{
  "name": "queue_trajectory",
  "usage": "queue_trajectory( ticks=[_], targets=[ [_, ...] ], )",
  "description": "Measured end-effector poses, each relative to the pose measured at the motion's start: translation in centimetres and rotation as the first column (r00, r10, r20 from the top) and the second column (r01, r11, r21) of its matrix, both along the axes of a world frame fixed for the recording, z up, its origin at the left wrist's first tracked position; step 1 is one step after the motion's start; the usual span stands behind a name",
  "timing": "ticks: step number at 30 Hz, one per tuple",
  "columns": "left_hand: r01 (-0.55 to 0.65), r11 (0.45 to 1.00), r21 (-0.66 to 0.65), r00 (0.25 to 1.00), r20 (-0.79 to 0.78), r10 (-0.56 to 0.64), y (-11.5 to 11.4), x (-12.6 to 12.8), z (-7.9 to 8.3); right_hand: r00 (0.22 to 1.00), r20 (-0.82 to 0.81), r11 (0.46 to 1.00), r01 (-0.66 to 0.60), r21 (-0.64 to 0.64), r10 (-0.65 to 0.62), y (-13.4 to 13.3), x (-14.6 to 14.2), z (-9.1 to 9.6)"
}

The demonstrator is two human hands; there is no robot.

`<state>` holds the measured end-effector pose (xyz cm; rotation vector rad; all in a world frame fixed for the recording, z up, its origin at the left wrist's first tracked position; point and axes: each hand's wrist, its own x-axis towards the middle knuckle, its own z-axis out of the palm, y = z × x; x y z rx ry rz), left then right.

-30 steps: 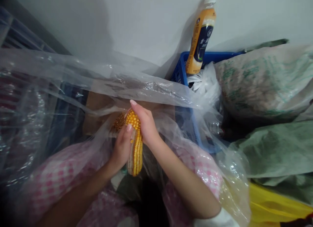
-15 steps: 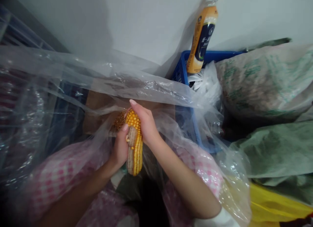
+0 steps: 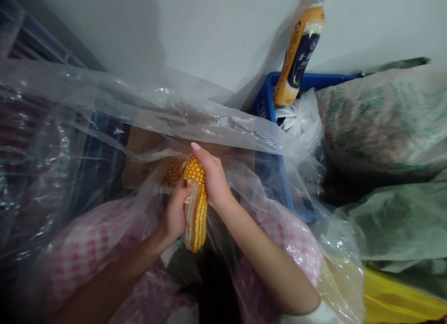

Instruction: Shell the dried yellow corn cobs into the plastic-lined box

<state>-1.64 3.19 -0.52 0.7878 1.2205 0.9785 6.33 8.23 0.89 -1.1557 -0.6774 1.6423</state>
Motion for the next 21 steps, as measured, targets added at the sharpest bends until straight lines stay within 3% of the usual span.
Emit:
queue_trajectory(
  ticks=[3,6,11,21],
  targets=[
    [-0.049,0.999,-0.016,0.983,0.174,0.051,0.0,0.2,0.1,1.000,-0.029,1.000,0.003,0.011,-0.003,0.0,0.1,0.2],
    [-0.104,0.992,-0.070,0.963,0.244,0.118,0.3,0.4,0.1,0.998,-0.064,1.000,0.024,0.007,-0.024,0.0,0.1,0.3],
    [-0.174,0.983,-0.067,0.962,0.204,0.184,0.6,0.3,-0.4,0.997,-0.073,1.000,0.017,-0.014,-0.018,-0.2,-0.2,0.0],
    [-0.085,0.989,-0.123,0.977,0.185,0.107,1.2,-0.1,-0.3,1.000,-0.010,1.000,0.019,0.012,-0.019,-0.1,-0.3,-0.3]
  ],
)
